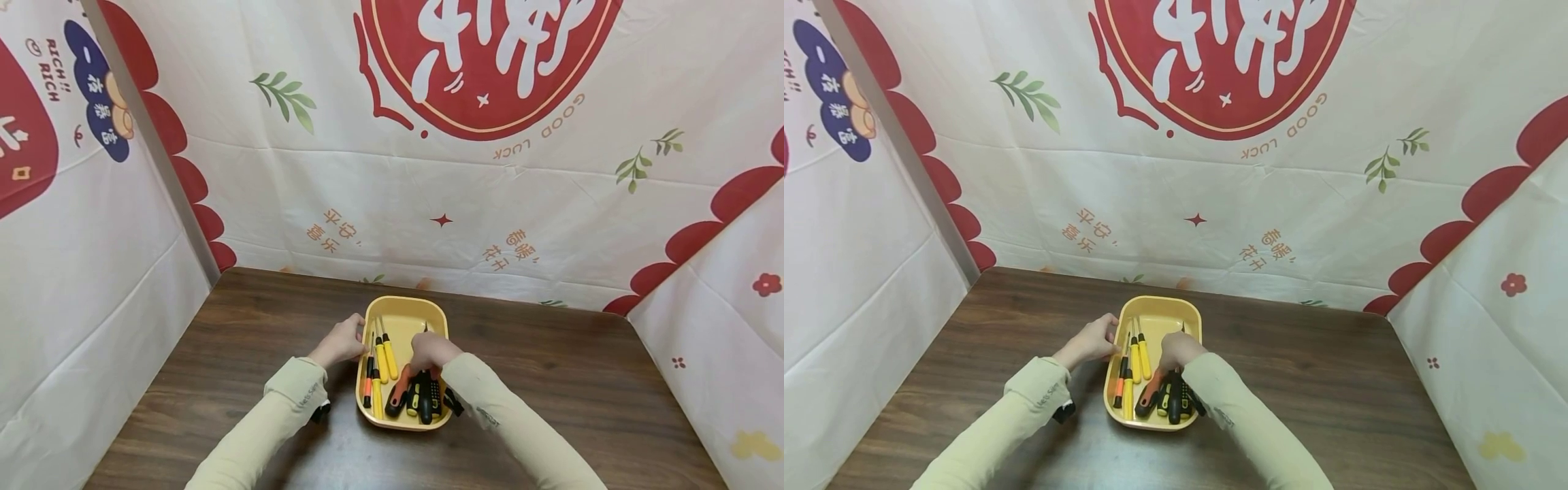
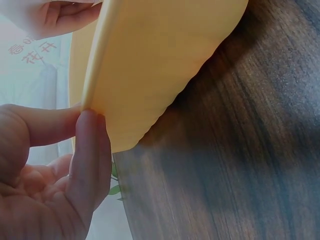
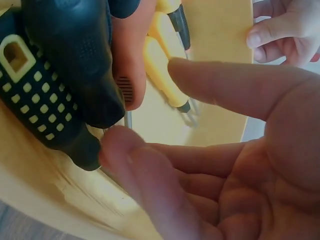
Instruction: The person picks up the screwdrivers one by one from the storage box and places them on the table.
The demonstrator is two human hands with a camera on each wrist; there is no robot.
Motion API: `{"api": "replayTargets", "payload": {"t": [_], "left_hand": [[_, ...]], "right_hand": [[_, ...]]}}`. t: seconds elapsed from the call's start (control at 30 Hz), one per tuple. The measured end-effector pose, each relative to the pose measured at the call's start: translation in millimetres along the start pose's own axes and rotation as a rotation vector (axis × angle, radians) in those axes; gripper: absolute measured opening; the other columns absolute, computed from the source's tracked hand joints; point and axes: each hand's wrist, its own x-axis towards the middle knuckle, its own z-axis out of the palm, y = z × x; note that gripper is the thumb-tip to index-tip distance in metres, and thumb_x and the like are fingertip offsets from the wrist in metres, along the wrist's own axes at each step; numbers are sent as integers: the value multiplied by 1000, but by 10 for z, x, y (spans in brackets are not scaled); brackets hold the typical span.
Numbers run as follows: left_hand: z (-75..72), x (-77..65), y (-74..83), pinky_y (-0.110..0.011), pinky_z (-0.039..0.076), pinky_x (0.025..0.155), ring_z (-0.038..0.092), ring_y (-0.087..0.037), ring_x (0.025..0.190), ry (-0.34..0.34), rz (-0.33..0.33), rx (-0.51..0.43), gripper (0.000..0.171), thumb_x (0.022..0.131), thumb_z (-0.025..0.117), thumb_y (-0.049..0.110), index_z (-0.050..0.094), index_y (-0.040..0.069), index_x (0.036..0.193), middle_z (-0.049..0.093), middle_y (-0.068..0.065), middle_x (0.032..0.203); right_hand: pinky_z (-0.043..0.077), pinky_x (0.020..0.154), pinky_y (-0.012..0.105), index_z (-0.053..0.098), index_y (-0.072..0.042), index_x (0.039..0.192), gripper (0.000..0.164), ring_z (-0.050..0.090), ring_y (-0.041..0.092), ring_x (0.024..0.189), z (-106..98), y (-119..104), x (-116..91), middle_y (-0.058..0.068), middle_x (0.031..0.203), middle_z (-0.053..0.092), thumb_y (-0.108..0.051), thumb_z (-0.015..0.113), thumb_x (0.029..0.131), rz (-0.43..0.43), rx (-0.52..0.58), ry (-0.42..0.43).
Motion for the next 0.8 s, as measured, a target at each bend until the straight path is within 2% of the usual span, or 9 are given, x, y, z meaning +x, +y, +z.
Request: {"api": "replayTargets", "payload": {"t": [0.2,0.33,0.43,0.63,0.8], "left_hand": [[-12,-7,-5,-34,53,58,57,-21,62,-5,0,10,50,76,65,-5,42,-3,120,51,-11,78],[-13,-8,4,-35,53,59,59,-23,63,-12,6,6,50,76,65,-5,41,-3,120,52,-11,77],[-13,-6,9,-35,53,59,59,-23,63,-17,11,5,49,76,64,-6,41,-3,120,52,-11,77],[-12,1,1,-34,53,59,58,-20,62,-27,30,7,48,77,63,-7,41,-3,119,53,-11,78],[-17,-4,2,-33,53,58,58,-20,62,-31,32,22,48,77,63,-7,41,-3,119,54,-12,79]], "right_hand": [[40,57,27,57,-7,78,18,47,16,63,45,-23,63,4,74,53,-21,69,75,33,-101,-50],[36,57,28,56,-8,71,19,42,16,62,81,-39,79,3,70,50,-20,70,73,8,-161,-37],[37,57,28,56,-7,69,20,43,16,61,106,-50,90,3,69,51,-18,72,72,3,-162,-28],[49,57,31,62,-6,77,16,56,20,61,151,-44,109,6,78,57,-15,74,73,45,-107,-49],[48,62,30,65,-7,82,17,55,18,65,176,-20,122,4,81,58,-19,73,74,56,-142,-62]]}}
